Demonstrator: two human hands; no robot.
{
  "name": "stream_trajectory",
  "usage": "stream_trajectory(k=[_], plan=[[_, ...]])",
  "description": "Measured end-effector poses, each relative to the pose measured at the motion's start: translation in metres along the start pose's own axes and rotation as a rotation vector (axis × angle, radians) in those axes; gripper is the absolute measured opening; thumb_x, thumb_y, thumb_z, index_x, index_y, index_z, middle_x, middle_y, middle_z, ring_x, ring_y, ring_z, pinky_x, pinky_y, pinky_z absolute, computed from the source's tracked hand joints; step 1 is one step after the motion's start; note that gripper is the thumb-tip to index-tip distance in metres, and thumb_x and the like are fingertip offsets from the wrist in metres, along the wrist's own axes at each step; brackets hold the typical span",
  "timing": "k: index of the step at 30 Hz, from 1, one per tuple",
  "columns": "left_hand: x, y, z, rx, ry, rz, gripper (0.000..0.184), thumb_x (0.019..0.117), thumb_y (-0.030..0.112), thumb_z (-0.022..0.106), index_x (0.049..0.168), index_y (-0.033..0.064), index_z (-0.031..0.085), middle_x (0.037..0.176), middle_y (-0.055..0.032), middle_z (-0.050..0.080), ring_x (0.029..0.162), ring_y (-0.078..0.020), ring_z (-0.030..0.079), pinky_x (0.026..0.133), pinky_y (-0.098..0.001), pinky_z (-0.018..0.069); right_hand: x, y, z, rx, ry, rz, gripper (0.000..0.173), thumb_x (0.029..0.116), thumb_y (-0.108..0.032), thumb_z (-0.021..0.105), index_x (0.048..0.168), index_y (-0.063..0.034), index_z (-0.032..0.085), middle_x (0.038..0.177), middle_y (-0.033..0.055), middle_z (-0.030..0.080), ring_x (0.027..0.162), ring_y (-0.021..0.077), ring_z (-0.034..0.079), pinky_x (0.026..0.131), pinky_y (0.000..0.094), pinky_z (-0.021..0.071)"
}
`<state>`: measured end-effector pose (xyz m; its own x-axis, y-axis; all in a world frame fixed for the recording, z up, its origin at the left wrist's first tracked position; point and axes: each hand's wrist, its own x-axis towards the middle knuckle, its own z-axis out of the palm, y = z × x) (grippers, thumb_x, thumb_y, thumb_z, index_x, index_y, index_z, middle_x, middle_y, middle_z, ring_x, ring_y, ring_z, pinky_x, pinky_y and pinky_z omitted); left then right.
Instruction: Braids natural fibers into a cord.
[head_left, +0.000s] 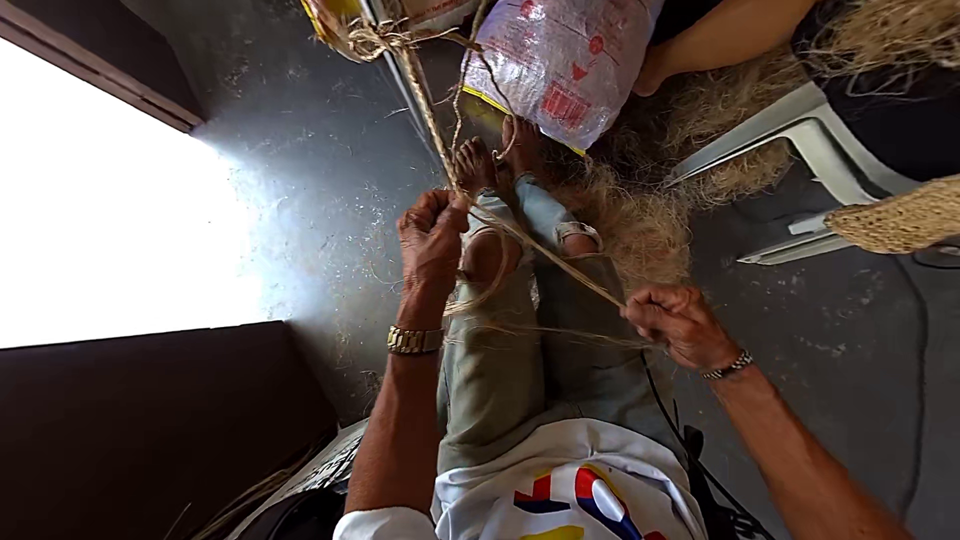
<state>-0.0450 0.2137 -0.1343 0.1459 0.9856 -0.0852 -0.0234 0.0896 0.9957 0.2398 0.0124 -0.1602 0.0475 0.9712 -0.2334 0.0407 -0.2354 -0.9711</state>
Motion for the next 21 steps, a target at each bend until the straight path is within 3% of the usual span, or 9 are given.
stream_trajectory(k=[3, 6, 9, 11, 13, 15, 18, 20, 21], plan=[[-0.006, 0.019, -0.003, -0.125, -0.062, -0.014, 0.012, 0.1022, 0.01, 0.054, 0.093, 0.0145, 0.06, 0.066, 0.0081, 0.054, 0.044, 0.001, 0.038, 0.04, -0.0136, 0.0324, -0.064, 0.058, -0.043, 0.174, 0.07, 0.245, 0.011, 0.0913, -0.019, 0.065, 0.081, -0.0202, 0.07, 0.061, -0.0111, 0.057, 0.047, -0.0019, 0.045, 0.043, 0.0165, 0.0378], [-0.012, 0.034, -0.007, -0.159, -0.124, 0.0, 0.016, 0.1035, 0.012, 0.052, 0.092, 0.018, 0.061, 0.066, 0.0095, 0.054, 0.044, 0.0024, 0.038, 0.039, -0.0117, 0.0321, -0.131, 0.12, -0.082, 0.189, 0.177, 0.532, 0.012, 0.0908, -0.017, 0.059, 0.081, -0.0175, 0.066, 0.06, -0.0093, 0.054, 0.045, -0.0004, 0.043, 0.042, 0.0174, 0.0375], [-0.018, 0.039, -0.011, -0.064, -0.164, -0.013, 0.016, 0.1042, 0.017, 0.053, 0.091, 0.0212, 0.061, 0.062, 0.0105, 0.048, 0.04, 0.0027, 0.03, 0.036, -0.0112, 0.0255, -0.201, 0.167, -0.105, 0.162, 0.374, 0.863, 0.013, 0.1026, -0.004, 0.05, 0.095, -0.004, 0.06, 0.069, -0.0015, 0.056, 0.052, 0.0064, 0.05, 0.05, 0.0222, 0.046], [-0.013, 0.034, -0.011, 0.02, -0.123, -0.056, 0.016, 0.1037, 0.016, 0.054, 0.09, 0.02, 0.062, 0.061, 0.0098, 0.049, 0.04, 0.0019, 0.031, 0.036, -0.012, 0.0258, -0.242, 0.189, -0.106, 0.122, 0.52, 1.06, 0.012, 0.1055, -0.008, 0.052, 0.105, -0.0012, 0.061, 0.073, 0.0032, 0.058, 0.056, 0.0111, 0.055, 0.053, 0.0275, 0.0505], [-0.005, 0.024, -0.012, 0.122, -0.049, -0.1, 0.015, 0.1022, 0.014, 0.055, 0.089, 0.0179, 0.061, 0.062, 0.0091, 0.051, 0.042, 0.0007, 0.034, 0.038, -0.0138, 0.0279, -0.271, 0.202, -0.102, 0.024, 0.527, 1.227, 0.023, 0.1055, -0.017, 0.057, 0.121, -0.0009, 0.063, 0.095, 0.0125, 0.065, 0.075, 0.0194, 0.061, 0.066, 0.0376, 0.0528], [0.002, 0.018, -0.012, 0.189, 0.016, -0.11, 0.011, 0.0997, 0.011, 0.06, 0.089, 0.0133, 0.064, 0.062, 0.0073, 0.053, 0.043, -0.0008, 0.038, 0.039, -0.016, 0.0294, -0.287, 0.216, -0.097, -0.148, 0.366, 1.353, 0.033, 0.1056, -0.02, 0.059, 0.131, -0.0001, 0.062, 0.12, 0.0211, 0.066, 0.1, 0.0305, 0.064, 0.084, 0.0497, 0.0521], [0.007, 0.019, -0.014, 0.266, 0.005, -0.083, 0.007, 0.099, 0.01, 0.062, 0.092, 0.0091, 0.064, 0.063, 0.0067, 0.057, 0.045, -0.0004, 0.043, 0.042, -0.0162, 0.0333, -0.293, 0.251, -0.091, -0.369, 0.105, 1.39, 0.035, 0.1028, -0.021, 0.064, 0.131, -0.0011, 0.065, 0.127, 0.0237, 0.066, 0.11, 0.0371, 0.066, 0.093, 0.0557, 0.0513], [0.01, 0.015, -0.019, 0.314, -0.035, -0.014, 0.006, 0.097, 0.01, 0.063, 0.091, 0.0086, 0.065, 0.064, 0.0068, 0.059, 0.05, -0.0011, 0.047, 0.047, -0.018, 0.0377, -0.312, 0.298, -0.1, -0.341, 0.017, 1.203, 0.036, 0.1035, -0.029, 0.062, 0.13, -0.0046, 0.065, 0.118, 0.0199, 0.07, 0.1, 0.0332, 0.069, 0.084, 0.0531, 0.056], [0.01, 0.013, -0.022, 0.333, -0.057, 0.023, 0.006, 0.0962, 0.011, 0.064, 0.092, 0.0083, 0.066, 0.066, 0.0065, 0.061, 0.053, -0.0014, 0.052, 0.05, -0.0188, 0.0423, -0.333, 0.339, -0.109, -0.361, -0.019, 1.002, 0.039, 0.1011, -0.038, 0.06, 0.126, -0.0093, 0.068, 0.108, 0.0134, 0.074, 0.089, 0.0262, 0.074, 0.071, 0.0463, 0.0617]])
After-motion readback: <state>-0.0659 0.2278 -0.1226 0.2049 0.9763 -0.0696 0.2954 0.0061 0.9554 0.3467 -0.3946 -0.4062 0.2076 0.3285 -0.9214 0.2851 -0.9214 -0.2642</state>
